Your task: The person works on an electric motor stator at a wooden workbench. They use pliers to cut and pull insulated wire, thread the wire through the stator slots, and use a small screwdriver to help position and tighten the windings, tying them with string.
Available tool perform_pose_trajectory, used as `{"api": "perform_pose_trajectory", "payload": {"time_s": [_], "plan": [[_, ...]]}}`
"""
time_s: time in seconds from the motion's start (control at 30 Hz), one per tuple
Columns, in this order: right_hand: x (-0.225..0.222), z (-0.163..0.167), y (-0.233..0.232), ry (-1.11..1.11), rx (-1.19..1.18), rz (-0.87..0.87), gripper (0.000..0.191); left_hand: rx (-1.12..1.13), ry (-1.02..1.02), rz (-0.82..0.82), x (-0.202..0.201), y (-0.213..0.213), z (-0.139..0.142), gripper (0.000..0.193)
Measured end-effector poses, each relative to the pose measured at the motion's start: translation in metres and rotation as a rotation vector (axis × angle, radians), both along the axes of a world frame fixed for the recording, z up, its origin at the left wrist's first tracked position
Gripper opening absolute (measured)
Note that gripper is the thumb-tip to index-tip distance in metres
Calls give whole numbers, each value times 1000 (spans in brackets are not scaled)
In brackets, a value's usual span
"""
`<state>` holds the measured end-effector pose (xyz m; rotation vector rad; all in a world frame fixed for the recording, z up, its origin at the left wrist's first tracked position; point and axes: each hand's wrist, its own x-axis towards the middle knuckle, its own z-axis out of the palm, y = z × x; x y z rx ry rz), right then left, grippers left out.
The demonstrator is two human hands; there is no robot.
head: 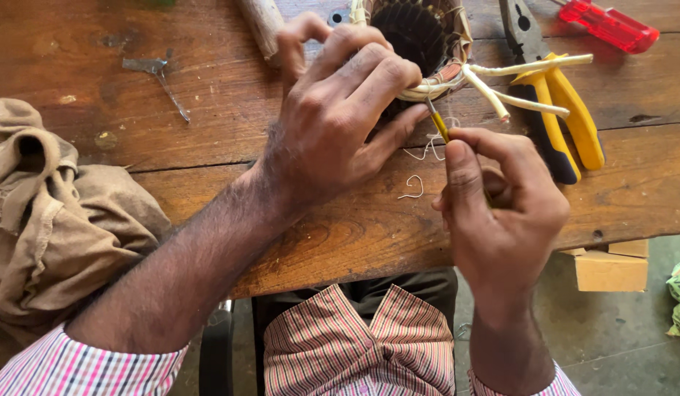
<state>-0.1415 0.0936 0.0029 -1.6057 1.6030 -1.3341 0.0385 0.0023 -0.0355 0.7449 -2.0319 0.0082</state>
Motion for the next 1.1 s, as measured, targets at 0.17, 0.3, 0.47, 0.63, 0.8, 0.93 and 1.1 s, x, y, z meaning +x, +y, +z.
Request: {"api": "perform_pose_trajectory", "payload": {"time_s": [0.17,0.3,0.47,0.63,0.8,0.93,1.1], "plan": [[-11,0,-17,-503,225,52,17,13,60,-48,-3,0,-9,31],[-20,0,-19,-171,167,157,21,57,95,-88,-3,1,-10,47],[-32,-6,-32,-149,199,318,21,124,142,-221,3,-9,-4,71],[-49,-7,-36,-5,206,423,23,126,23,-286,15,-16,3,86],[-55,0,-42,25,212,543,27,158,-5,-327,11,-10,3,93],[-45,4,-33,135,38,498,21,165,12,-312,5,-8,0,91],[-30,11,-28,476,3,356,17,154,16,-291,4,-7,0,87]]}}
